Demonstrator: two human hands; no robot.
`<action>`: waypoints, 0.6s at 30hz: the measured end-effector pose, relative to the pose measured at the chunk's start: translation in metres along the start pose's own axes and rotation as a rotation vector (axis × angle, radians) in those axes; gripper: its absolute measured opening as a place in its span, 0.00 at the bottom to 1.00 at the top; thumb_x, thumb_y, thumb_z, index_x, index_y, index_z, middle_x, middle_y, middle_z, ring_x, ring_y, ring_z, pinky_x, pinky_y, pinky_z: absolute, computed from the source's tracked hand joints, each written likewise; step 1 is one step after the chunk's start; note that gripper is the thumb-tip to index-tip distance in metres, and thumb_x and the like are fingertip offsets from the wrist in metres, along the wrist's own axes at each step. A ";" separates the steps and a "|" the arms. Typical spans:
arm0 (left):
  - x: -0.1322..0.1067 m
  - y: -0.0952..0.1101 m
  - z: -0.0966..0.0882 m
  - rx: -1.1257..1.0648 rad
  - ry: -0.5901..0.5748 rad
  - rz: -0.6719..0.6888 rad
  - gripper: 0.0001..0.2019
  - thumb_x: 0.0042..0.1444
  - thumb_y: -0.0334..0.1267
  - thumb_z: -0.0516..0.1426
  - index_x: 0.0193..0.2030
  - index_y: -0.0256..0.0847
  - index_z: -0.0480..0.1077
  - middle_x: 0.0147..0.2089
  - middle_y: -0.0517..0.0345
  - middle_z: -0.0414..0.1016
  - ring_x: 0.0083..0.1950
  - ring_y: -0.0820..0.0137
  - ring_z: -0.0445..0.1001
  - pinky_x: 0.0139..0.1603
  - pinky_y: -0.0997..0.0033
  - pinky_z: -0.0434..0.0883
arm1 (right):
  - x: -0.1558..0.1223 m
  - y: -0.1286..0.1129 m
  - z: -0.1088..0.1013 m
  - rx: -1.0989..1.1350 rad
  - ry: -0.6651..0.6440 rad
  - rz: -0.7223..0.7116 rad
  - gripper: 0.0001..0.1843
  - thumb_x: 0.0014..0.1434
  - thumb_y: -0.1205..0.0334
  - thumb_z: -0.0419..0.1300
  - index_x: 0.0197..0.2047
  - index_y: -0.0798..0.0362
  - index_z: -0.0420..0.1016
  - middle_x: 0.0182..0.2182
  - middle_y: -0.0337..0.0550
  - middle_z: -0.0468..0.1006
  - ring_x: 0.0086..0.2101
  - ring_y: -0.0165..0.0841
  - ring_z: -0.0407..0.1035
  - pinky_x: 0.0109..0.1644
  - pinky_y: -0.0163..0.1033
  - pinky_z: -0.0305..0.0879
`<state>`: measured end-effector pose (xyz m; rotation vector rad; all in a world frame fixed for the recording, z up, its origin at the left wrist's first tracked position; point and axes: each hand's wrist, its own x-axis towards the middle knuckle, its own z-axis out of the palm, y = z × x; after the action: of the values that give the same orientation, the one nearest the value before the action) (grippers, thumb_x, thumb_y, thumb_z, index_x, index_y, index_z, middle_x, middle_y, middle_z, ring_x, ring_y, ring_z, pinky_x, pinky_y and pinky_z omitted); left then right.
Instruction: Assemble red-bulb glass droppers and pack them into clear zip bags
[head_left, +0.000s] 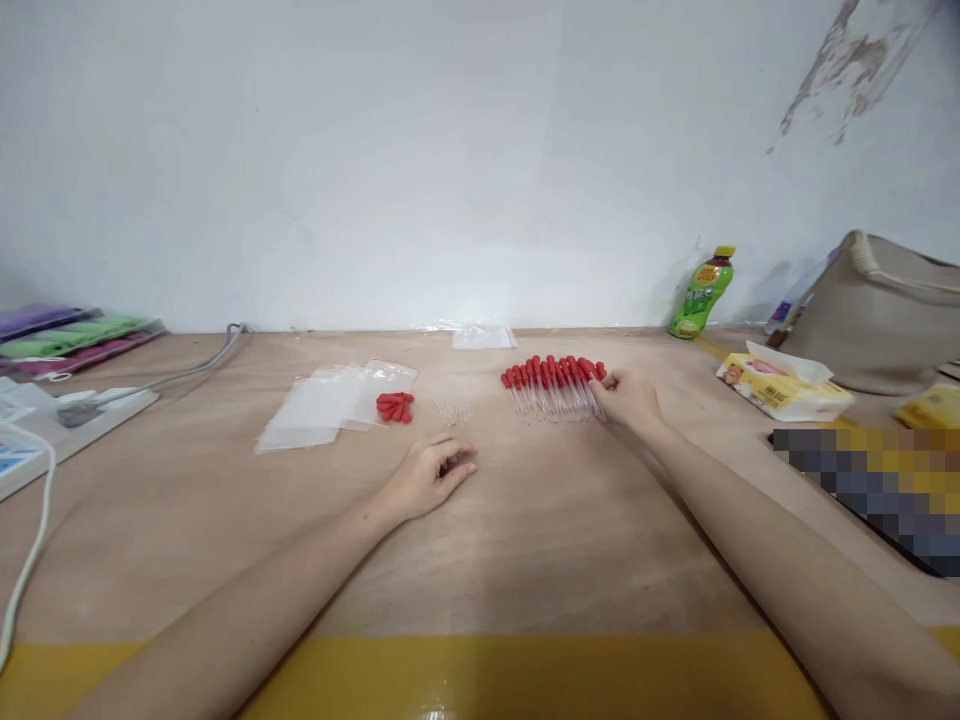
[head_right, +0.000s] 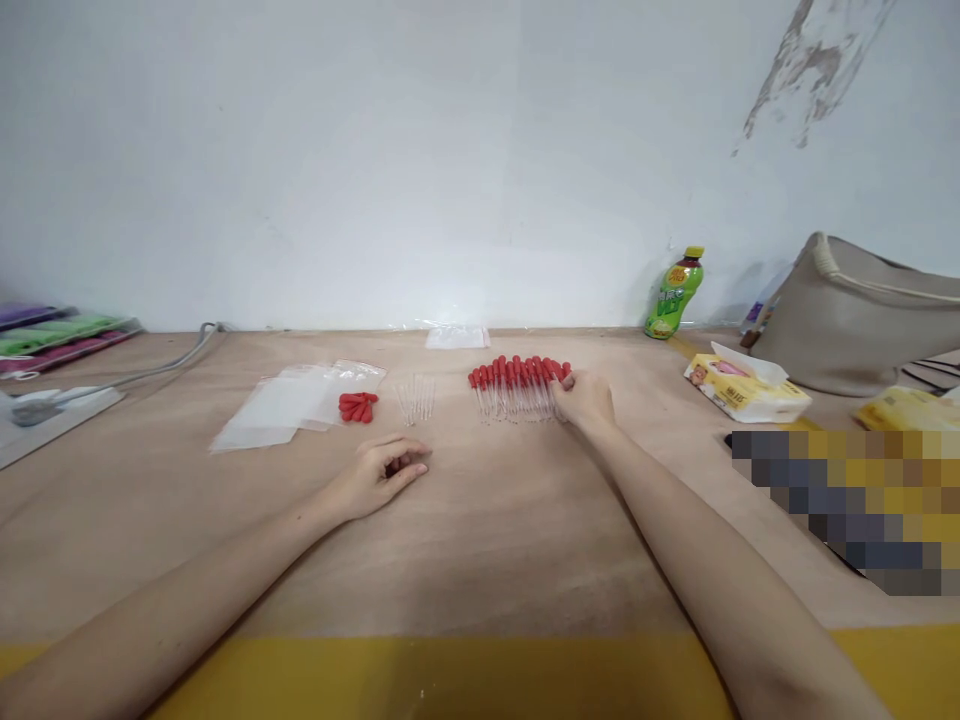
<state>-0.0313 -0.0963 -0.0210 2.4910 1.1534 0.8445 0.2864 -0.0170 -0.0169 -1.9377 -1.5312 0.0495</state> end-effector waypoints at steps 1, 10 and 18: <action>0.000 0.000 0.000 -0.001 0.000 0.000 0.11 0.55 0.37 0.53 0.42 0.37 0.70 0.35 0.54 0.70 0.29 0.75 0.67 0.32 0.75 0.66 | -0.001 -0.001 0.001 0.001 -0.002 -0.003 0.12 0.48 0.55 0.55 0.20 0.53 0.68 0.21 0.43 0.72 0.25 0.32 0.65 0.27 0.34 0.53; 0.000 -0.001 0.001 0.008 -0.011 -0.012 0.11 0.55 0.37 0.53 0.42 0.37 0.70 0.35 0.54 0.70 0.29 0.74 0.67 0.32 0.74 0.67 | -0.003 -0.001 0.004 -0.064 -0.037 0.059 0.18 0.47 0.45 0.54 0.21 0.52 0.68 0.23 0.45 0.73 0.27 0.35 0.67 0.27 0.35 0.53; 0.001 0.000 -0.001 0.002 -0.010 -0.003 0.10 0.54 0.37 0.53 0.42 0.37 0.70 0.34 0.55 0.70 0.29 0.74 0.67 0.32 0.74 0.66 | -0.022 -0.028 0.007 -0.024 0.040 -0.076 0.18 0.52 0.46 0.51 0.26 0.52 0.70 0.26 0.43 0.75 0.29 0.35 0.68 0.31 0.36 0.56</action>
<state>-0.0311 -0.0959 -0.0201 2.4911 1.1550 0.8291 0.2528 -0.0302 -0.0153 -1.8854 -1.5843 -0.0408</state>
